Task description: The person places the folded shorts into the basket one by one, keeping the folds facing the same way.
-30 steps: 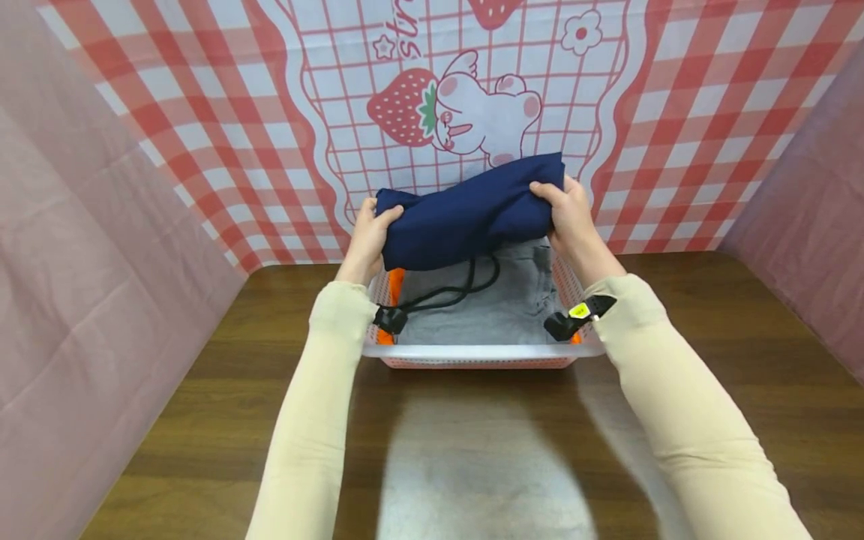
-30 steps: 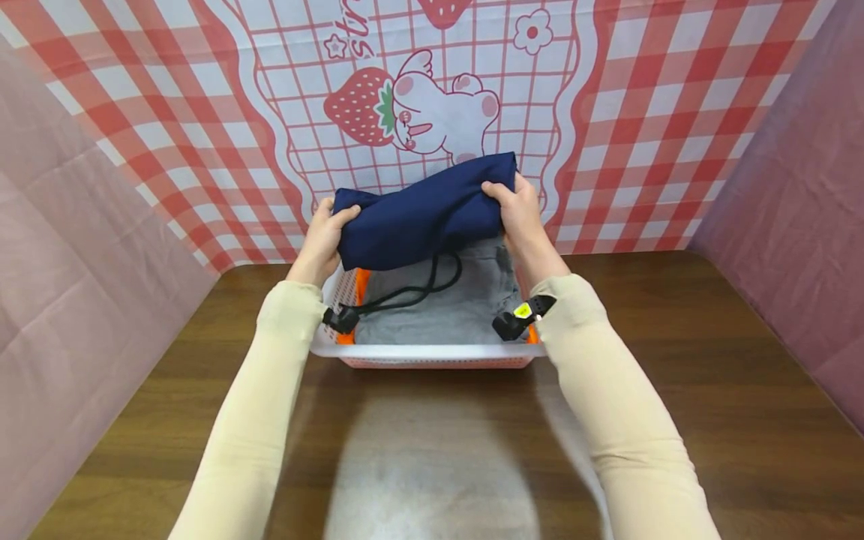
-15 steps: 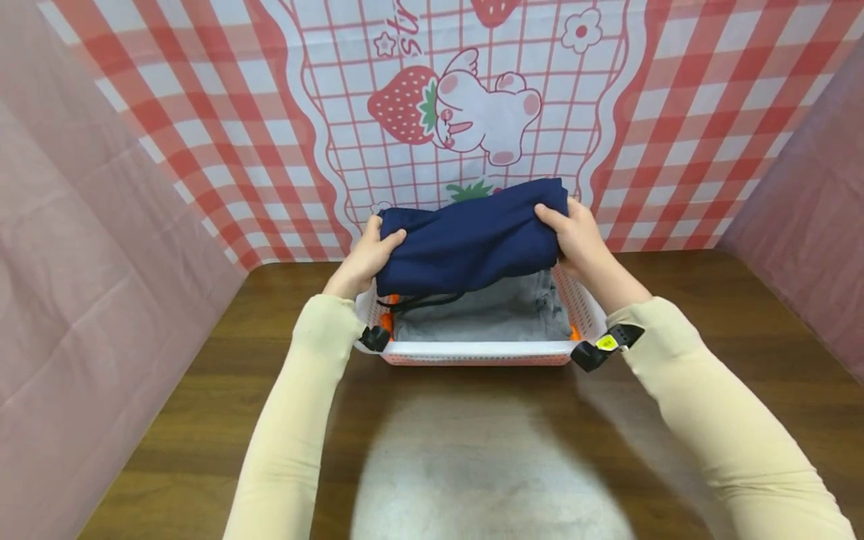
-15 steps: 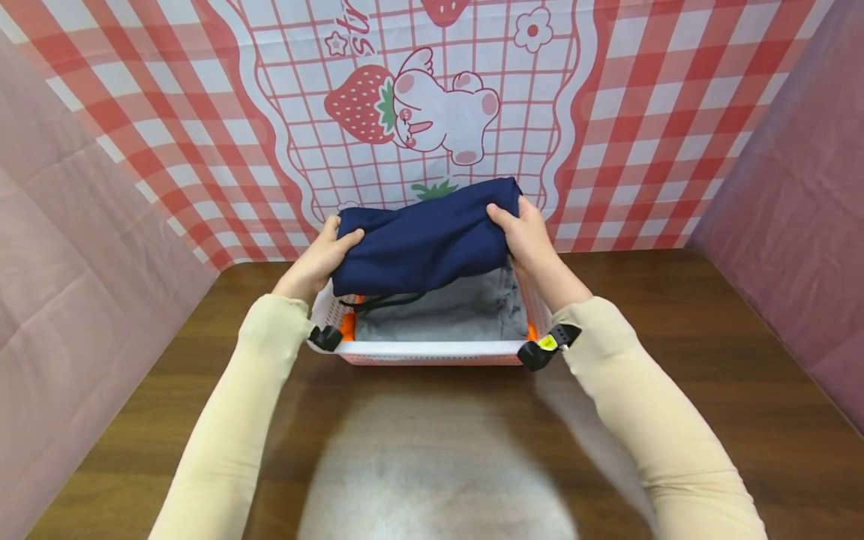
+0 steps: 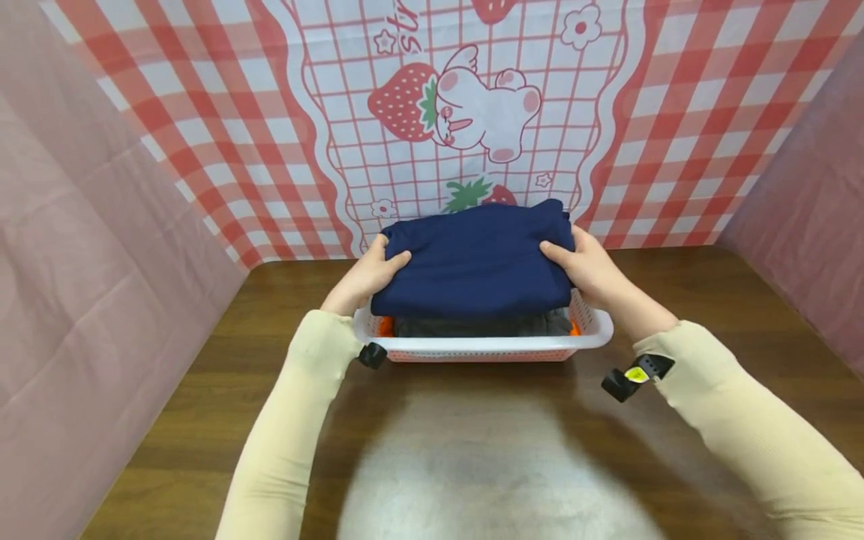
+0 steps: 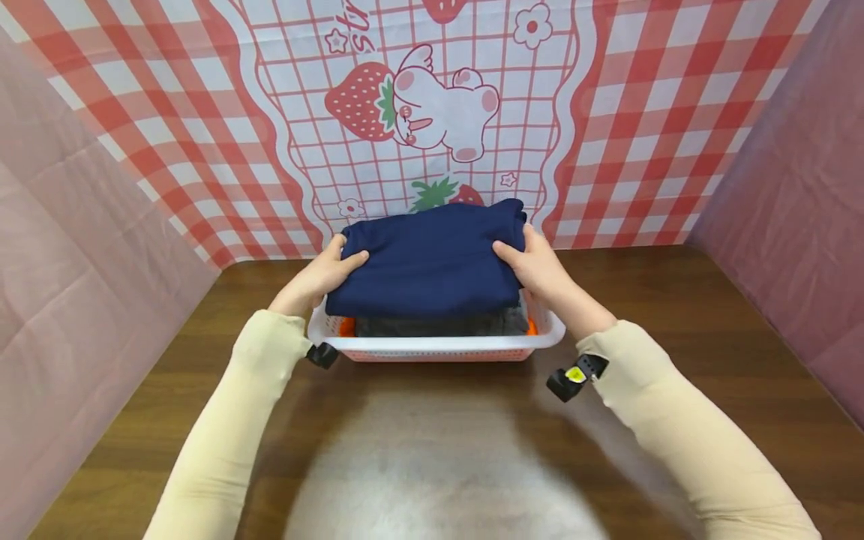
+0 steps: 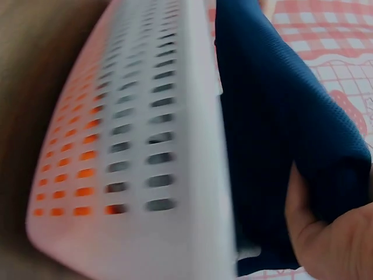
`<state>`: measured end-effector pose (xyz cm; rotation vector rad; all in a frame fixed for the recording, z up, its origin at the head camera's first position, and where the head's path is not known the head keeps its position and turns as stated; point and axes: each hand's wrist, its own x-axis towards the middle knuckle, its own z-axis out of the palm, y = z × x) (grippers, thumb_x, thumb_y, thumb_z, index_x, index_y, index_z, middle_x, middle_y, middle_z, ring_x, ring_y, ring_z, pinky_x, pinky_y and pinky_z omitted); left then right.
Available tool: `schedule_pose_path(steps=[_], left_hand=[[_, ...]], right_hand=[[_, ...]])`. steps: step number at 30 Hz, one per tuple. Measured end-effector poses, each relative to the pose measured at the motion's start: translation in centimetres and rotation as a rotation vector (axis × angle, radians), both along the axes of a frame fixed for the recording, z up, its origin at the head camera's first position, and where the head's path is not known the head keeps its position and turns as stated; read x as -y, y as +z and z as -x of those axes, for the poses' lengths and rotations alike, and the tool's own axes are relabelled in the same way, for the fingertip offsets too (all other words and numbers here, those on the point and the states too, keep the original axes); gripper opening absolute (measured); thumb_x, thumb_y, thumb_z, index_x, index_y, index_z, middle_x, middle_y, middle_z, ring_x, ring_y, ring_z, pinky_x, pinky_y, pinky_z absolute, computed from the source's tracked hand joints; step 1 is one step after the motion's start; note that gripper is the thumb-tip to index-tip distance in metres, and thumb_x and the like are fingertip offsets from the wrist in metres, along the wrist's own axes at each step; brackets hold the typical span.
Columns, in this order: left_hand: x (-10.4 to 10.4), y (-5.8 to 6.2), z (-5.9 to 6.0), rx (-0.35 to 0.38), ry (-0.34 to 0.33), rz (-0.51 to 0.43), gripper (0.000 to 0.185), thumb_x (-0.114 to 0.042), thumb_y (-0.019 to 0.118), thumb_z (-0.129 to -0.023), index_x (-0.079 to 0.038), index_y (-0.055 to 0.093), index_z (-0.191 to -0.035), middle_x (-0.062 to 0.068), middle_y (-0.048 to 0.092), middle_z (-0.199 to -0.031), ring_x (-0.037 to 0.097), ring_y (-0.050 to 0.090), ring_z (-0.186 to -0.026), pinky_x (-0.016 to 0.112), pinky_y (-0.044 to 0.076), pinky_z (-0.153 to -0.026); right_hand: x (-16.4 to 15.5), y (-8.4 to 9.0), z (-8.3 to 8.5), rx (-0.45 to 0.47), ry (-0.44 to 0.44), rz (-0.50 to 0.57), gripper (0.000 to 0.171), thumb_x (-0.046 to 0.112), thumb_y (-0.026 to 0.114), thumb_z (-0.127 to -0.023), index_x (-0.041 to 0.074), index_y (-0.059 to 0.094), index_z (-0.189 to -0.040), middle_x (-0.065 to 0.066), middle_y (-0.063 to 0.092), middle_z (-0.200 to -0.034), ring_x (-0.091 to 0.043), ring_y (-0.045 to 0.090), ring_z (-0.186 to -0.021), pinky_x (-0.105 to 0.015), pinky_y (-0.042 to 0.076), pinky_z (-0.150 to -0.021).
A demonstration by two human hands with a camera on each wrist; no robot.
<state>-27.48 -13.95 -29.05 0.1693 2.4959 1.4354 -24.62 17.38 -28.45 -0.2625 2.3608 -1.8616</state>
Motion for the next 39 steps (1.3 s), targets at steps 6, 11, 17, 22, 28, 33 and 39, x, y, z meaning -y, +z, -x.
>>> schedule_pose_path(steps=[6,11,17,22,28,33,39], left_hand=[[-0.4,-1.2,-0.5,0.016,-0.002,0.104,0.058,-0.031,0.041,-0.096,-0.001,0.016,-0.138,0.024,0.022,-0.144,0.032,0.026,-0.132,0.042,0.024,-0.107],[-0.6,-2.4,-0.8,0.012,-0.018,0.230,0.062,-0.031,0.044,-0.095,0.004,0.016,-0.138,0.026,0.025,-0.143,0.032,0.026,-0.132,0.041,0.024,-0.108],[-1.1,-3.1,-1.3,0.033,-0.059,0.405,0.078,-0.033,0.045,-0.094,0.006,-0.003,-0.142,0.026,0.017,-0.146,0.033,0.023,-0.134,0.041,0.027,-0.106],[-1.4,-3.3,-1.8,0.053,-0.087,0.527,0.084,-0.033,0.050,-0.091,0.011,-0.003,-0.140,0.031,0.032,-0.138,0.035,0.041,-0.123,0.041,0.045,-0.089],[-1.1,-3.5,-2.2,0.068,-0.154,0.440,0.100,-0.041,0.057,-0.086,0.008,-0.013,-0.139,0.028,0.019,-0.145,0.031,0.031,-0.130,0.038,0.038,-0.098],[-1.3,-3.6,-2.3,0.009,-0.227,0.450,0.110,-0.041,0.071,-0.074,-0.001,-0.009,-0.138,0.032,0.033,-0.134,0.033,0.038,-0.125,0.038,0.033,-0.102],[-1.7,-3.4,-2.5,-0.072,-0.266,0.653,0.111,-0.037,0.075,-0.070,-0.001,-0.002,-0.141,0.035,0.032,-0.132,0.038,0.037,-0.122,0.039,0.034,-0.101]], right_hand=[[-0.1,-1.0,-0.4,-0.042,-0.019,-0.429,0.060,0.026,0.044,-0.095,-0.010,0.021,-0.138,-0.031,0.033,-0.136,-0.038,0.042,-0.119,-0.048,0.037,-0.097],[0.0,-1.8,-0.4,-0.095,0.005,-0.671,0.059,0.025,0.048,-0.093,-0.015,0.028,-0.132,-0.035,0.035,-0.132,-0.045,0.034,-0.123,-0.054,0.027,-0.101],[-0.1,-2.7,0.1,-0.137,0.053,-0.771,0.059,0.025,0.053,-0.088,-0.015,0.036,-0.128,-0.035,0.041,-0.128,-0.046,0.039,-0.119,-0.053,0.031,-0.099],[-0.2,-3.2,0.1,-0.154,0.064,-0.789,0.060,0.030,0.059,-0.084,-0.013,0.042,-0.122,-0.033,0.048,-0.120,-0.044,0.047,-0.110,-0.050,0.038,-0.093],[0.4,-2.0,-0.9,-0.046,0.123,-0.687,0.100,0.039,0.073,-0.073,-0.015,0.015,-0.135,-0.034,0.028,-0.136,-0.045,0.034,-0.121,-0.054,0.026,-0.102],[0.1,-2.5,-0.5,-0.125,0.128,-0.754,0.104,0.031,0.077,-0.070,-0.017,0.012,-0.135,-0.037,0.030,-0.135,-0.045,0.034,-0.122,-0.053,0.028,-0.102],[0.0,-2.8,-0.5,-0.126,0.108,-0.840,0.102,0.032,0.076,-0.071,-0.023,0.014,-0.131,-0.041,0.033,-0.130,-0.047,0.039,-0.117,-0.052,0.033,-0.099]])
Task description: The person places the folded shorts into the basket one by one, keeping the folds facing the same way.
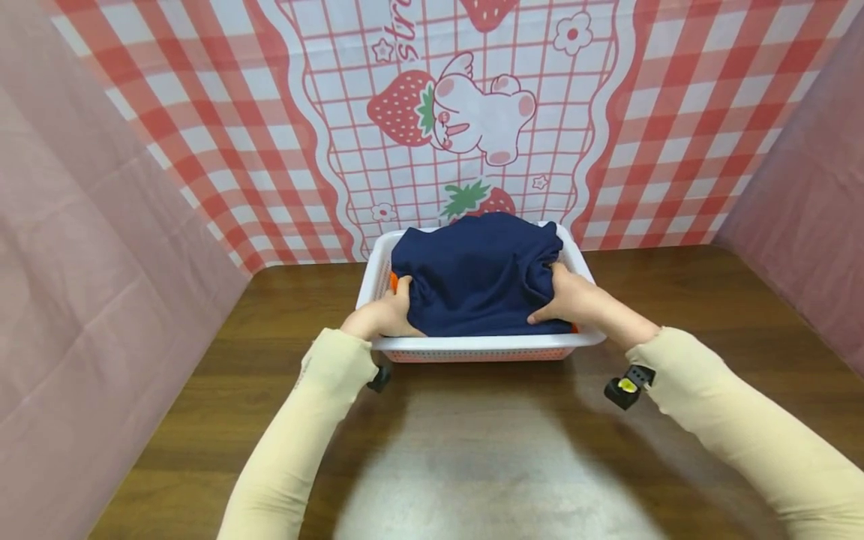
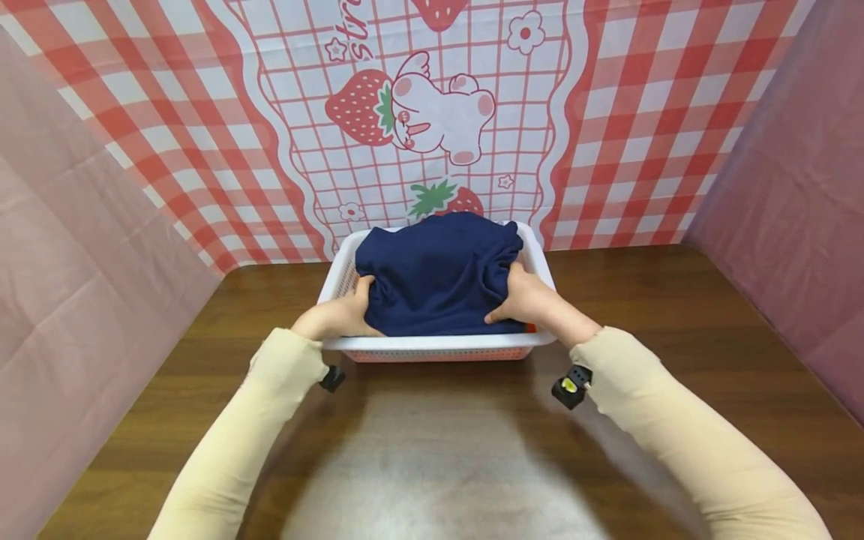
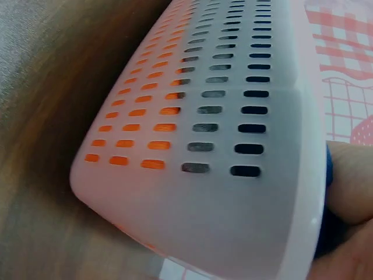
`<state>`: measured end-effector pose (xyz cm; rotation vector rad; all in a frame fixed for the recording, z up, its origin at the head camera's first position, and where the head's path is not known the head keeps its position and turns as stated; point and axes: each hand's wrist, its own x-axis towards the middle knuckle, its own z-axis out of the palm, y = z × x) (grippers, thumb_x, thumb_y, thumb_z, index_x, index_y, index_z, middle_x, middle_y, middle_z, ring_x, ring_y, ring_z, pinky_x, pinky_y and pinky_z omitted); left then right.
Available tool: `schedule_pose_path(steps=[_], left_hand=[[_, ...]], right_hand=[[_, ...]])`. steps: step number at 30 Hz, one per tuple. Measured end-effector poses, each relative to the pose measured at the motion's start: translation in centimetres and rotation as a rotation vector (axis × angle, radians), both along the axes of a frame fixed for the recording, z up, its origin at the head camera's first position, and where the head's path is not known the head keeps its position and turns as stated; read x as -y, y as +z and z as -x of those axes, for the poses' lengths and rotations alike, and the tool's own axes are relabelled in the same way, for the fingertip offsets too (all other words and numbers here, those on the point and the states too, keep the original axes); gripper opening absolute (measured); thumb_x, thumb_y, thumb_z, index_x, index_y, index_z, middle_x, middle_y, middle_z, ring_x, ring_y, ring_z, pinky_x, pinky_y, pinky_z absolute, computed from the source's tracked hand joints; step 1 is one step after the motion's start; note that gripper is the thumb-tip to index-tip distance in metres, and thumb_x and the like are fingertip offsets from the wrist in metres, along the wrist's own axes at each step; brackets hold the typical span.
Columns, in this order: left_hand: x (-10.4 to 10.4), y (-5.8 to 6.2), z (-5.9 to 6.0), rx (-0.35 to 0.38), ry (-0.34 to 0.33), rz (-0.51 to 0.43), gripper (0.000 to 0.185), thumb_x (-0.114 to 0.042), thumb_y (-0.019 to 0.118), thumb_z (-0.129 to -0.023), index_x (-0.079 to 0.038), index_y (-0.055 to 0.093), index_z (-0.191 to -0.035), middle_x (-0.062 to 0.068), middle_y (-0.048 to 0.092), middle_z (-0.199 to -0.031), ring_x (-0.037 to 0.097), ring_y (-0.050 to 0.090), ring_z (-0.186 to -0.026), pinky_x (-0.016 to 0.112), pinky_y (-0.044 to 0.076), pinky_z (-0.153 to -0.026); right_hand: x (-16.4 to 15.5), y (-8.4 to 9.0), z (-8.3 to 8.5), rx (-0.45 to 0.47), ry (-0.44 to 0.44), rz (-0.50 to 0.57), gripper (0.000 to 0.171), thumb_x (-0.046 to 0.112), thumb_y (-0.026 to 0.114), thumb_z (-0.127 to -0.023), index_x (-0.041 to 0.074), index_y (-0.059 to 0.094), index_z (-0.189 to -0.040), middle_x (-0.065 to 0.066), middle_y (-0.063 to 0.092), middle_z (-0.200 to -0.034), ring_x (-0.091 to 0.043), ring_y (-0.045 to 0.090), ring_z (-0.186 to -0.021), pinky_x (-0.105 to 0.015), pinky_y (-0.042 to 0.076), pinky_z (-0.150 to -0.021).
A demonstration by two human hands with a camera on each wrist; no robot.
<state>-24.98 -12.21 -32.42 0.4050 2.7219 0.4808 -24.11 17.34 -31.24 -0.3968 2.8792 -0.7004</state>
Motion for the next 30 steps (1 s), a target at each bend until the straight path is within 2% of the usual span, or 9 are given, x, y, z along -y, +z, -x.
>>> schedule_pose_path(steps=[3,6,9,13,15,17,22,26,30], left_hand=[[-0.2,0.3,-0.1,-0.034,0.022,0.031,0.104,-0.033,0.076,-0.070,0.001,0.007,-0.141,0.032,0.036,-0.131,0.037,0.039,-0.121,0.039,0.035,-0.100],[-0.6,0.8,-0.4,-0.099,0.049,0.095,0.101,-0.032,0.076,-0.070,0.001,0.012,-0.141,0.029,0.031,-0.136,0.038,0.039,-0.122,0.042,0.038,-0.098],[-1.1,1.4,-0.7,-0.183,-0.020,0.188,0.102,-0.033,0.076,-0.071,-0.005,0.012,-0.144,0.023,0.017,-0.146,0.039,0.031,-0.128,0.046,0.035,-0.099],[-1.4,1.9,-0.7,-0.220,-0.184,0.266,0.100,-0.033,0.075,-0.073,-0.014,0.010,-0.147,0.016,-0.003,-0.151,0.036,0.013,-0.136,0.048,0.025,-0.106],[-1.4,2.0,-0.7,-0.184,-0.221,0.282,0.099,-0.033,0.073,-0.075,-0.016,0.008,-0.147,0.015,-0.010,-0.151,0.036,0.014,-0.136,0.047,0.024,-0.107],[-1.5,1.9,-0.5,-0.142,-0.220,0.293,0.100,-0.033,0.072,-0.076,-0.016,0.005,-0.147,0.014,-0.015,-0.151,0.038,0.021,-0.134,0.045,0.029,-0.105],[-1.7,1.7,0.0,-0.014,-0.190,0.294,0.101,-0.033,0.069,-0.079,-0.017,-0.004,-0.147,0.015,-0.020,-0.149,0.036,0.054,-0.107,0.036,0.046,-0.086],[-1.6,1.6,0.4,0.050,-0.180,0.302,0.103,-0.035,0.068,-0.079,-0.018,-0.007,-0.147,0.018,-0.018,-0.149,0.035,0.049,-0.115,0.036,0.044,-0.088],[-1.8,2.1,0.4,0.054,-0.181,0.318,0.100,-0.037,0.069,-0.077,-0.018,0.000,-0.147,0.020,-0.010,-0.150,0.037,0.040,-0.123,0.040,0.040,-0.095]], right_hand=[[0.3,0.1,-0.3,-0.056,-0.057,0.013,0.102,0.029,0.076,-0.071,-0.021,0.012,-0.132,-0.039,0.036,-0.128,-0.048,0.041,-0.115,-0.053,0.034,-0.097],[0.5,0.1,-0.5,-0.200,-0.089,0.020,0.097,0.019,0.073,-0.072,-0.018,0.009,-0.134,-0.040,0.031,-0.128,-0.050,0.040,-0.112,-0.055,0.036,-0.093],[0.5,-0.2,-0.4,-0.436,0.010,-0.076,0.080,0.005,0.066,-0.073,-0.012,0.021,-0.137,-0.035,0.025,-0.135,-0.047,0.034,-0.120,-0.055,0.033,-0.096],[0.4,-0.7,-0.3,-0.678,0.223,-0.366,0.057,-0.001,0.057,-0.075,0.001,0.046,-0.131,-0.022,0.026,-0.145,-0.037,0.023,-0.133,-0.055,0.016,-0.106],[0.3,-0.8,-0.4,-0.649,0.262,-0.459,0.049,0.003,0.055,-0.080,0.002,0.049,-0.129,-0.021,0.030,-0.143,-0.034,0.025,-0.134,-0.055,0.010,-0.107],[0.2,-0.8,-0.5,-0.531,0.245,-0.487,0.047,0.012,0.054,-0.085,-0.004,0.047,-0.129,-0.025,0.033,-0.141,-0.036,0.028,-0.132,-0.055,0.011,-0.107],[-0.2,-0.5,-0.1,-0.201,0.171,-0.477,0.070,0.040,0.044,-0.092,-0.017,0.031,-0.132,-0.033,0.029,-0.138,-0.042,0.026,-0.131,-0.055,0.011,-0.108],[-0.1,-0.5,0.5,-0.112,0.186,-0.517,0.084,0.054,0.041,-0.089,-0.017,0.031,-0.132,-0.033,0.028,-0.139,-0.041,0.025,-0.131,-0.056,0.010,-0.107],[0.1,0.0,0.9,-0.130,0.179,-0.526,0.083,0.056,0.047,-0.085,-0.013,0.039,-0.130,-0.032,0.038,-0.134,-0.041,0.033,-0.127,-0.058,0.011,-0.106]])
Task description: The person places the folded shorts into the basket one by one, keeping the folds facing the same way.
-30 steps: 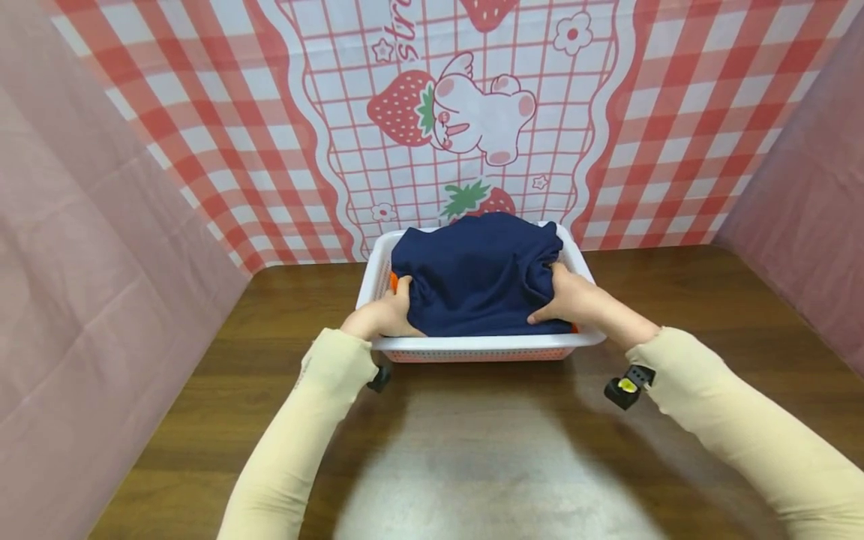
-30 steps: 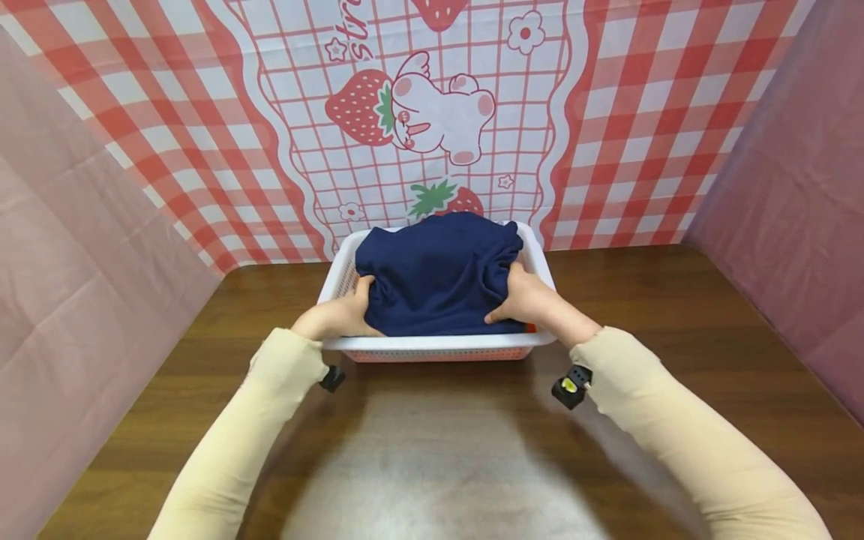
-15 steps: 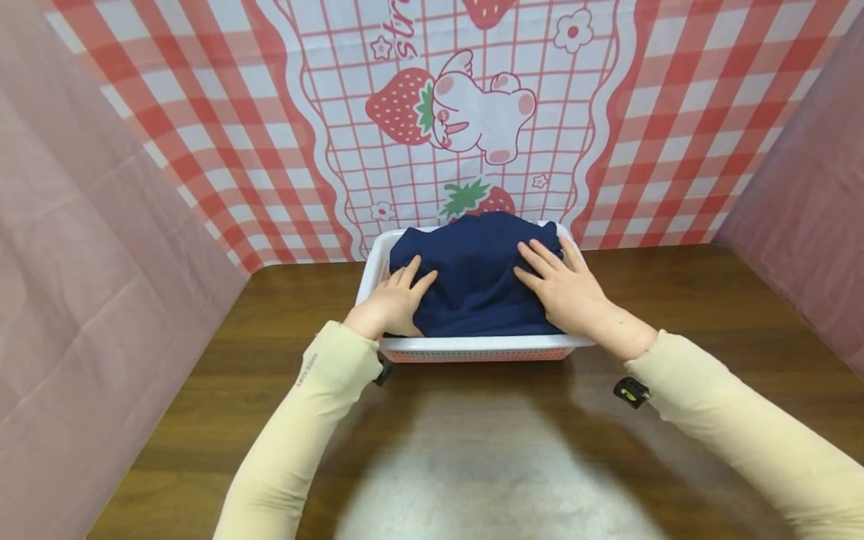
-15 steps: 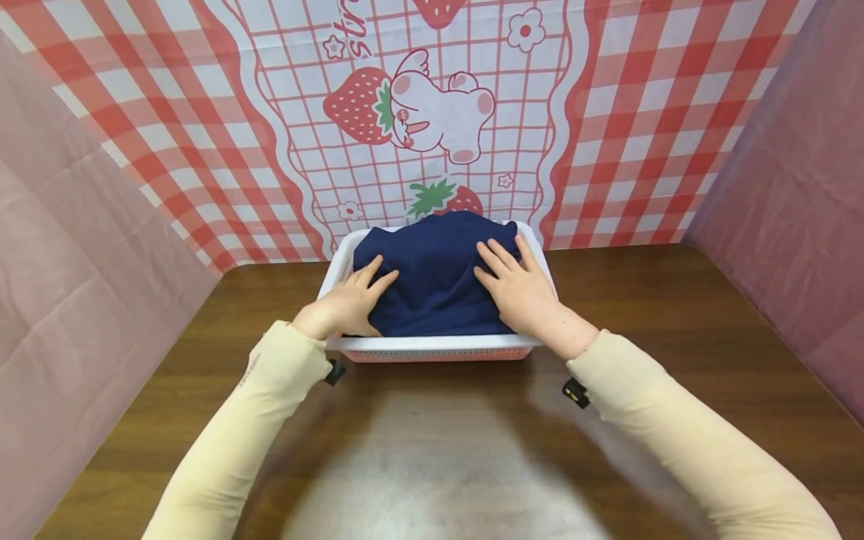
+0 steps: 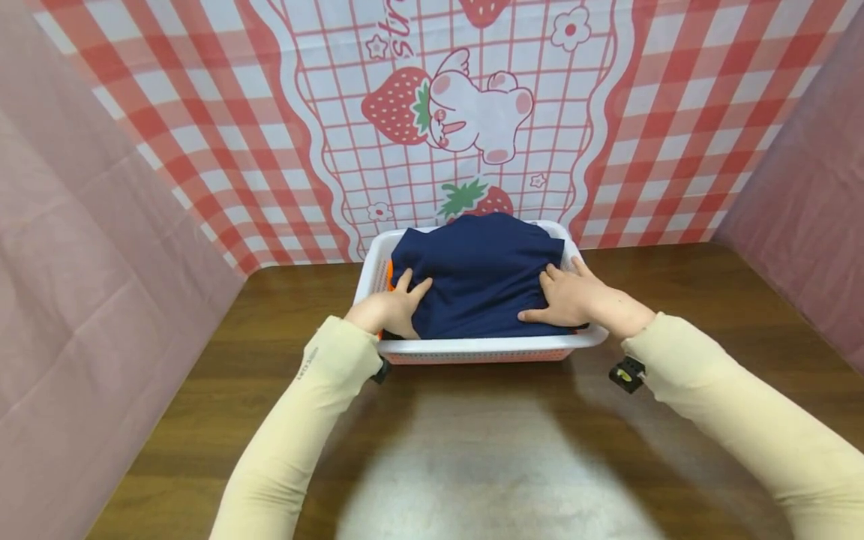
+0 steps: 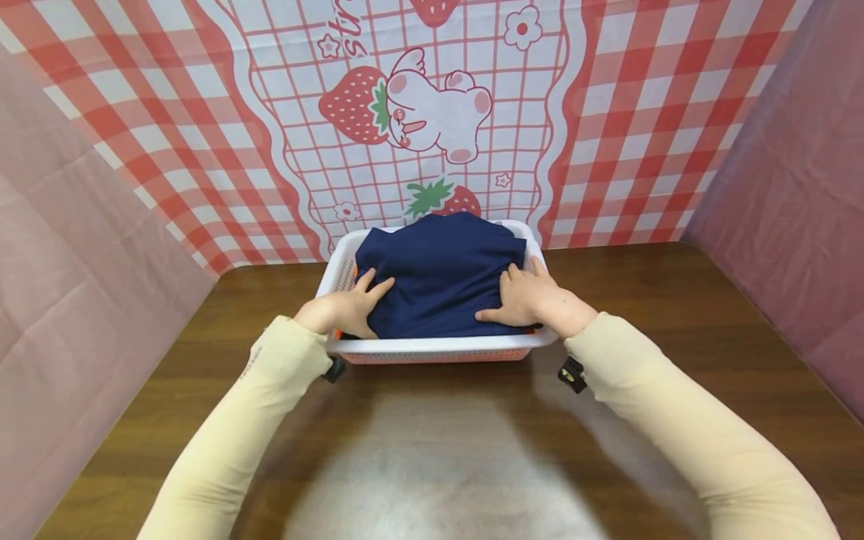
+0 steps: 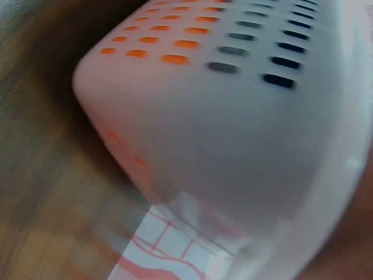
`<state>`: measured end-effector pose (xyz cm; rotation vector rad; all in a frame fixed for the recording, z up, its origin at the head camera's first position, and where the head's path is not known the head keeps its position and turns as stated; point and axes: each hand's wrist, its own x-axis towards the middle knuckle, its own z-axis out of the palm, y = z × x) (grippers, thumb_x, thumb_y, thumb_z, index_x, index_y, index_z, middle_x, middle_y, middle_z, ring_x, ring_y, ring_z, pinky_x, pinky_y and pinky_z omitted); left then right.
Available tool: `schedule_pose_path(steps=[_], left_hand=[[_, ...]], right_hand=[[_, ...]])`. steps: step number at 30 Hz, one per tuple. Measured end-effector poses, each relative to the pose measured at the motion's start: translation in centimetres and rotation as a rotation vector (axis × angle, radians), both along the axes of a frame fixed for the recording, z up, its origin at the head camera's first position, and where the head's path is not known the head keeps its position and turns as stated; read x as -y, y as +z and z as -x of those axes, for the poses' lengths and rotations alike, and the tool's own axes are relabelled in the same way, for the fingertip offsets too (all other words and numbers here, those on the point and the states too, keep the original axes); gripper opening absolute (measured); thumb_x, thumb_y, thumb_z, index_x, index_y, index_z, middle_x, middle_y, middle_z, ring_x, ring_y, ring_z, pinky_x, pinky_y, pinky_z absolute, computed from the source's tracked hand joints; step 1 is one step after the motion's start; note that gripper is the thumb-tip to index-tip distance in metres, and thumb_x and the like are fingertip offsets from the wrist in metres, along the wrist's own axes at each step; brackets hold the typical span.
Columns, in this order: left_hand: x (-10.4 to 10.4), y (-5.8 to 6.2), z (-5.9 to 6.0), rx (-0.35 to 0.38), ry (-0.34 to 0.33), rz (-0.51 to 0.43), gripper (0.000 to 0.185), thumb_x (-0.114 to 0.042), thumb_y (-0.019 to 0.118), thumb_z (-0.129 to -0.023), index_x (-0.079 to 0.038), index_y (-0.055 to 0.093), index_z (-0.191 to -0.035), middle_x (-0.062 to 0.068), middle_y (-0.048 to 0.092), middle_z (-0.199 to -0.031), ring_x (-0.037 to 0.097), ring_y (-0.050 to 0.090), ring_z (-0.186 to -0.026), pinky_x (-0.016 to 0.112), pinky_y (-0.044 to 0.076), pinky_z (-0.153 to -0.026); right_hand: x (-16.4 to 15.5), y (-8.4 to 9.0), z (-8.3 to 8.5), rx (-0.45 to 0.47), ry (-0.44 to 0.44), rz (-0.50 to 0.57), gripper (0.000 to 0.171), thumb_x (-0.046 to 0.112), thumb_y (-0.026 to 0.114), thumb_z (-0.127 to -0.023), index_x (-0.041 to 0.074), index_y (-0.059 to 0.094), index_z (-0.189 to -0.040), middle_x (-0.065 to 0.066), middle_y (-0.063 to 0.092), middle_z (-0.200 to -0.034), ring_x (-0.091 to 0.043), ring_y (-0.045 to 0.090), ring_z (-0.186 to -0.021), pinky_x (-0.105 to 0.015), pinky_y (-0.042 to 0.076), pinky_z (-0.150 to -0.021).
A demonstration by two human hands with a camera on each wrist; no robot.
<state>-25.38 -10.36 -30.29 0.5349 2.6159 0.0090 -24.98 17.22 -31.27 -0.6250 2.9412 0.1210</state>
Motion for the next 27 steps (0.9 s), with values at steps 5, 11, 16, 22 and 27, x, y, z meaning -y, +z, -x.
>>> schedule_pose_path(steps=[5,11,16,22,27], left_hand=[[-0.6,1.0,0.0,-0.068,-0.016,0.028,0.084,-0.039,0.073,-0.073,-0.020,0.030,-0.142,0.020,0.020,-0.144,0.035,0.043,-0.120,0.043,0.041,-0.093],[-0.8,1.0,0.0,-0.053,-0.089,0.112,0.058,-0.037,0.072,-0.071,-0.014,0.055,-0.122,0.017,0.044,-0.125,0.027,0.049,-0.109,0.038,0.045,-0.087],[-0.5,0.8,0.0,-0.056,-0.127,0.127,0.049,-0.035,0.071,-0.071,-0.009,0.060,-0.111,0.010,0.060,-0.112,0.021,0.054,-0.104,0.032,0.045,-0.085],[-0.4,2.6,-0.4,-0.042,-0.092,0.034,0.057,-0.033,0.074,-0.072,-0.010,0.055,-0.121,0.009,0.057,-0.121,0.024,0.050,-0.112,0.035,0.041,-0.094],[-1.0,4.8,0.2,-0.120,-0.105,-0.080,0.064,-0.031,0.072,-0.075,-0.011,0.047,-0.131,0.012,0.044,-0.134,0.025,0.042,-0.123,0.038,0.037,-0.099]], right_hand=[[0.0,0.4,0.5,-0.151,0.154,0.139,0.050,0.039,0.063,-0.081,0.004,0.057,-0.117,-0.022,0.053,-0.112,-0.037,0.050,-0.105,-0.053,0.036,-0.092],[-0.1,0.6,0.5,-0.107,0.286,0.110,0.027,0.034,0.067,-0.080,0.013,0.069,-0.097,-0.018,0.051,-0.104,-0.035,0.052,-0.096,-0.050,0.044,-0.078],[0.0,1.0,0.9,-0.053,0.265,0.077,0.023,0.038,0.064,-0.080,0.017,0.067,-0.089,-0.009,0.055,-0.095,-0.025,0.056,-0.090,-0.048,0.042,-0.081],[-0.3,2.4,1.7,-0.074,0.186,0.214,0.026,0.028,0.063,-0.083,0.012,0.064,-0.103,-0.010,0.057,-0.097,-0.026,0.057,-0.089,-0.046,0.045,-0.077],[-0.1,3.8,3.0,-0.030,0.151,0.324,0.050,0.022,0.060,-0.086,0.004,0.047,-0.131,-0.025,0.042,-0.127,-0.038,0.044,-0.115,-0.052,0.037,-0.093]])
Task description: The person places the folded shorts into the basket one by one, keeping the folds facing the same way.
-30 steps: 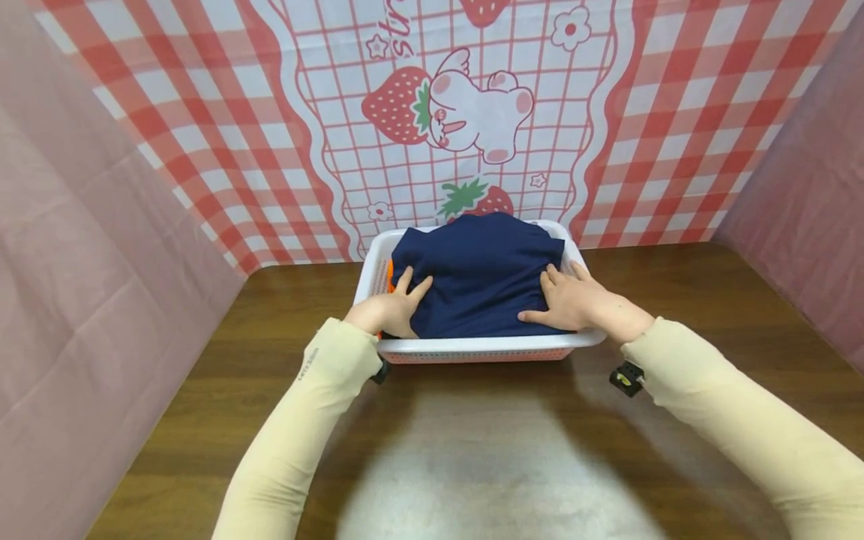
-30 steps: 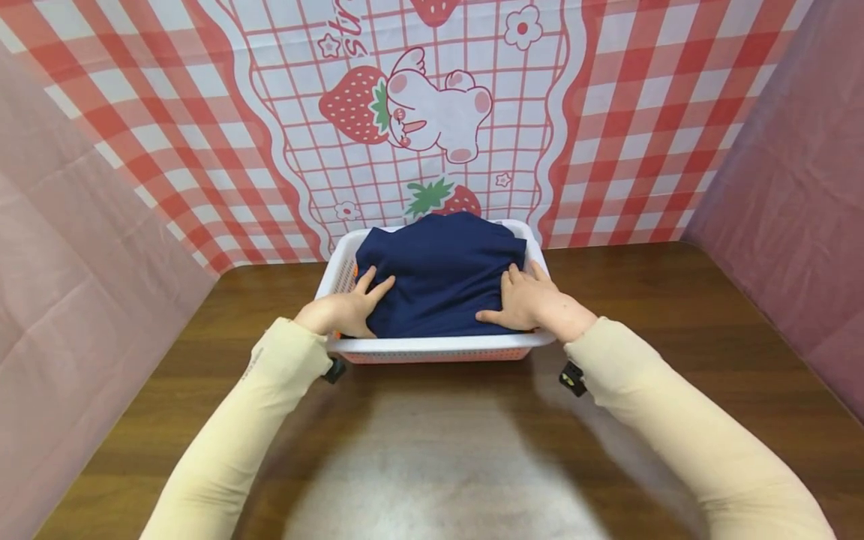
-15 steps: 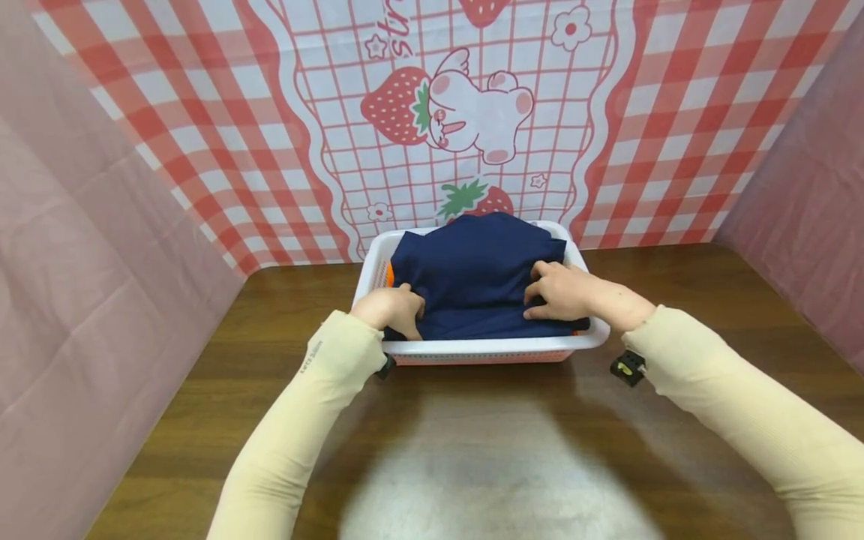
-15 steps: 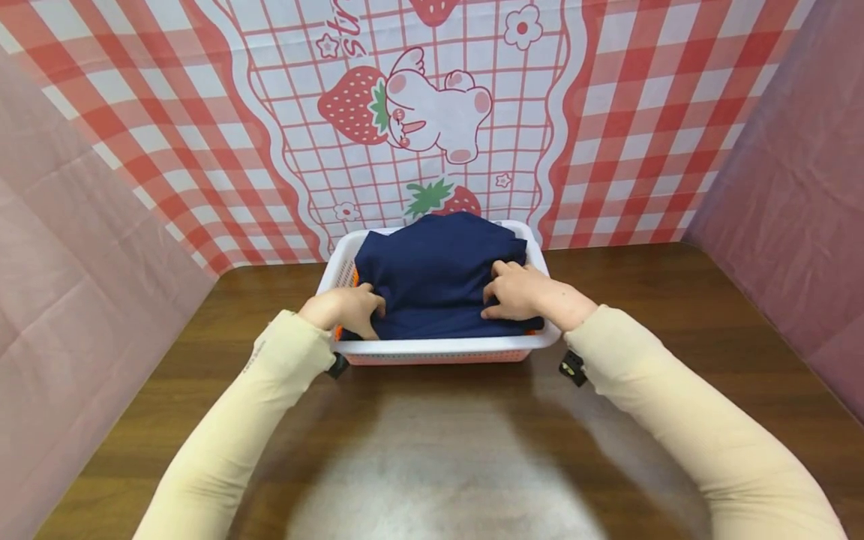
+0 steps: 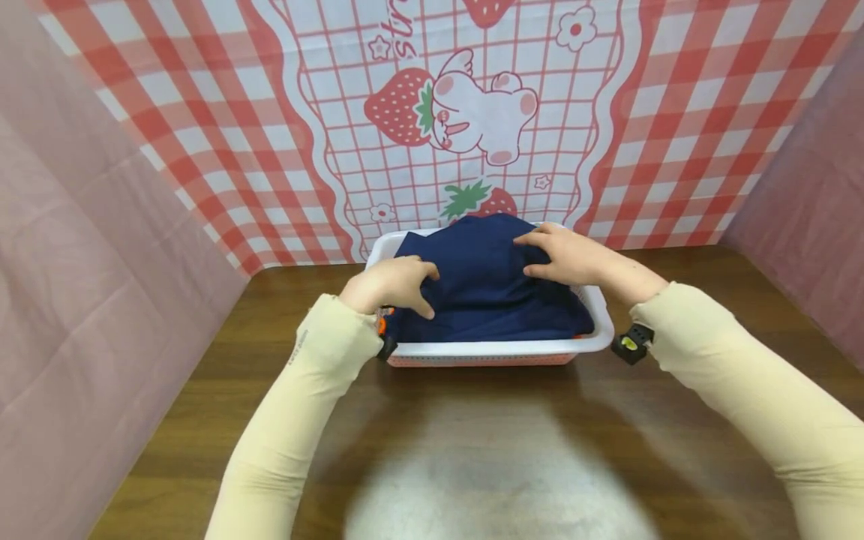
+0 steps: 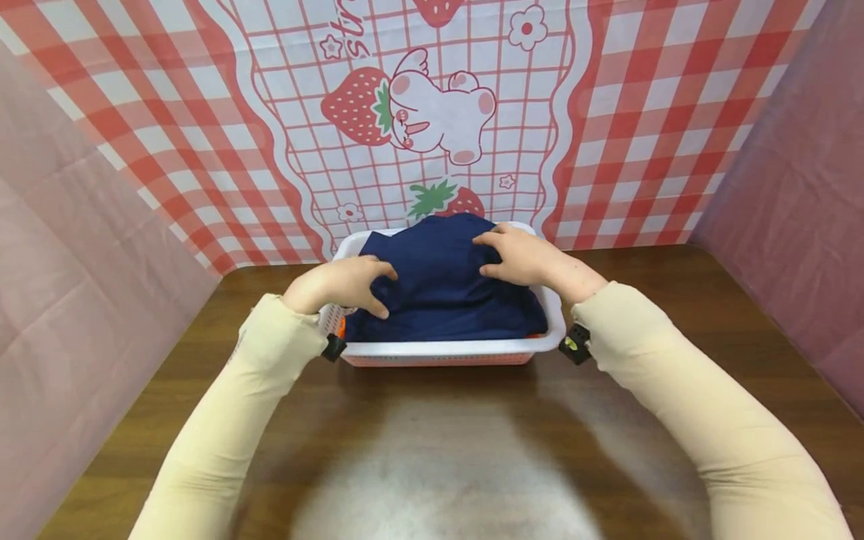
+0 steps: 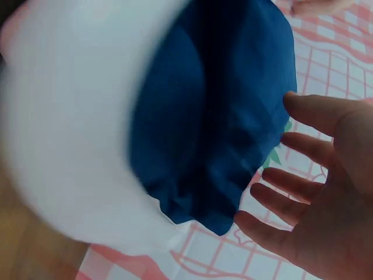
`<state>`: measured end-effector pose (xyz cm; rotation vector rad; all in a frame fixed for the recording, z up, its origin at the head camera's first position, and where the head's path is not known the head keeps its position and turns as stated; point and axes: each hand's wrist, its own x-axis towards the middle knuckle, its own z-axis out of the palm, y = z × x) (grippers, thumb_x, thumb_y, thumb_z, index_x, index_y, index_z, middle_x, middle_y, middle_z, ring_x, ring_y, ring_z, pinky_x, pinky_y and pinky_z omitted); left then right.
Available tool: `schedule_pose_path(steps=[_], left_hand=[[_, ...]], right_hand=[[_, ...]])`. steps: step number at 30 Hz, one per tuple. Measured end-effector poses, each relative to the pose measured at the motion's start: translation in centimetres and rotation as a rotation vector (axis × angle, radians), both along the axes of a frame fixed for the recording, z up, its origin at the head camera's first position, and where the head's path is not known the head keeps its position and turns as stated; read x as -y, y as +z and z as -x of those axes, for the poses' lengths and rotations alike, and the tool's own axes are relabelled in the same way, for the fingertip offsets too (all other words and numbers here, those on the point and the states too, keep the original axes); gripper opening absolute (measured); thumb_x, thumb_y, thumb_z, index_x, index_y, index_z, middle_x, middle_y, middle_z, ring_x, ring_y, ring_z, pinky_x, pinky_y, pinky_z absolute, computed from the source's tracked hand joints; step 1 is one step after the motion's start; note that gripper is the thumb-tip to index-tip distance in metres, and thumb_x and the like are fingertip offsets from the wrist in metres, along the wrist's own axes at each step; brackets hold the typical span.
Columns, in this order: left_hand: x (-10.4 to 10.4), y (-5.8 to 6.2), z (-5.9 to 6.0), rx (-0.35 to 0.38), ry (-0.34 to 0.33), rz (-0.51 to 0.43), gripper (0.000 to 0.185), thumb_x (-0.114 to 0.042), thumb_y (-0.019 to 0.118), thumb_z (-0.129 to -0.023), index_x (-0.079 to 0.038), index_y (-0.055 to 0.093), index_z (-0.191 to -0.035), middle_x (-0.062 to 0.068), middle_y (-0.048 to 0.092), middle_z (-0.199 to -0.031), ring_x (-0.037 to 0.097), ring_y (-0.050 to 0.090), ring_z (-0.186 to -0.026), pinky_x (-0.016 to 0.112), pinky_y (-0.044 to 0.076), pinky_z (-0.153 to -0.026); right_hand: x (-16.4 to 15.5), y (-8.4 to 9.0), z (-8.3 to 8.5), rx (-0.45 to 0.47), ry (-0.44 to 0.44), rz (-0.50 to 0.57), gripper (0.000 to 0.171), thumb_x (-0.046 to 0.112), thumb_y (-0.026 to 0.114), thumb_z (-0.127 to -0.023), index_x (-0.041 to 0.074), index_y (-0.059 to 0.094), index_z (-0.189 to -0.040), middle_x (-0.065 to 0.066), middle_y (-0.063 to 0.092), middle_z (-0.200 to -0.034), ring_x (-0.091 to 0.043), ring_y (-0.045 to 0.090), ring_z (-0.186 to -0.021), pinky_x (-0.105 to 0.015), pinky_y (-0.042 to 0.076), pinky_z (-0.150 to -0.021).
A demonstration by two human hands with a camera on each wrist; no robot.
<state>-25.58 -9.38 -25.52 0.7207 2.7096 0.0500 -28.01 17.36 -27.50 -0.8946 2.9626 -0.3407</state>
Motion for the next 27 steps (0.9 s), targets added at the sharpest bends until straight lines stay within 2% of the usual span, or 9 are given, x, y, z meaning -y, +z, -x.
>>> schedule_pose_path(steps=[2,5,10,14,15,18,21,23,27], left_hand=[[-0.4,0.3,0.8,-0.004,-0.005,-0.034,0.068,-0.031,0.071,-0.077,-0.013,0.041,-0.136,0.012,0.034,-0.142,0.026,0.035,-0.129,0.039,0.034,-0.102],[-1.3,0.3,2.3,0.034,-0.013,-0.071,0.070,-0.029,0.066,-0.082,-0.015,0.031,-0.142,0.012,0.019,-0.150,0.026,0.021,-0.136,0.040,0.028,-0.106],[-2.8,-0.8,4.9,0.049,0.000,-0.050,0.064,-0.024,0.056,-0.090,-0.019,0.023,-0.145,0.009,0.015,-0.151,0.024,0.013,-0.139,0.039,0.020,-0.110],[-3.1,-2.8,7.5,0.065,0.029,-0.056,0.063,-0.022,0.049,-0.093,-0.023,0.016,-0.146,0.007,0.015,-0.151,0.021,0.015,-0.139,0.036,0.018,-0.111],[-2.8,-3.8,8.6,0.062,0.016,-0.085,0.063,-0.023,0.048,-0.093,-0.025,0.015,-0.146,0.007,0.017,-0.151,0.020,0.016,-0.138,0.034,0.018,-0.111],[-2.5,-5.3,10.0,0.091,0.022,-0.115,0.061,-0.022,0.045,-0.095,-0.029,0.012,-0.146,0.005,0.019,-0.151,0.018,0.018,-0.138,0.032,0.018,-0.111],[-2.3,-5.3,9.8,0.144,0.054,-0.158,0.059,-0.018,0.041,-0.096,-0.028,0.012,-0.146,0.005,0.019,-0.151,0.019,0.018,-0.138,0.034,0.018,-0.111],[-2.5,-4.3,8.7,0.177,0.085,-0.144,0.057,-0.014,0.037,-0.097,-0.024,0.011,-0.147,0.005,0.017,-0.151,0.021,0.016,-0.138,0.036,0.018,-0.111],[-2.4,-3.6,7.6,0.205,0.077,-0.133,0.053,-0.013,0.032,-0.098,-0.020,0.012,-0.147,0.007,0.017,-0.151,0.021,0.016,-0.138,0.037,0.018,-0.111]], right_hand=[[0.2,0.3,0.6,0.040,0.001,-0.007,0.055,0.021,0.058,-0.087,0.004,0.039,-0.137,-0.028,0.032,-0.135,-0.042,0.035,-0.123,-0.055,0.031,-0.098],[0.8,0.5,1.3,0.092,-0.008,-0.058,0.057,0.018,0.055,-0.090,0.005,0.032,-0.141,-0.029,0.024,-0.141,-0.045,0.028,-0.127,-0.056,0.028,-0.100],[1.9,-0.1,2.6,0.137,-0.013,-0.157,0.054,0.016,0.049,-0.092,0.003,0.029,-0.141,-0.031,0.024,-0.142,-0.046,0.025,-0.129,-0.055,0.025,-0.102],[2.7,-1.0,3.6,0.158,-0.032,-0.177,0.053,0.019,0.044,-0.094,0.002,0.027,-0.142,-0.030,0.027,-0.141,-0.043,0.024,-0.130,-0.054,0.023,-0.104],[2.8,-1.1,3.9,0.162,-0.041,-0.176,0.053,0.020,0.043,-0.095,0.002,0.026,-0.142,-0.029,0.027,-0.141,-0.043,0.024,-0.131,-0.053,0.022,-0.105],[3.2,-1.5,4.5,0.185,-0.055,-0.175,0.051,0.020,0.039,-0.096,0.002,0.026,-0.142,-0.028,0.029,-0.142,-0.041,0.025,-0.131,-0.052,0.022,-0.106],[3.6,-1.5,5.1,0.217,-0.060,-0.182,0.049,0.019,0.036,-0.097,0.001,0.026,-0.142,-0.028,0.028,-0.142,-0.041,0.024,-0.132,-0.051,0.021,-0.107],[3.8,-1.4,5.5,0.231,-0.057,-0.198,0.048,0.017,0.034,-0.097,0.000,0.027,-0.141,-0.028,0.028,-0.142,-0.040,0.024,-0.132,-0.050,0.020,-0.107],[3.9,-1.9,6.2,0.234,-0.028,-0.229,0.046,0.015,0.033,-0.096,-0.002,0.031,-0.139,-0.027,0.031,-0.141,-0.039,0.025,-0.132,-0.048,0.020,-0.108]])
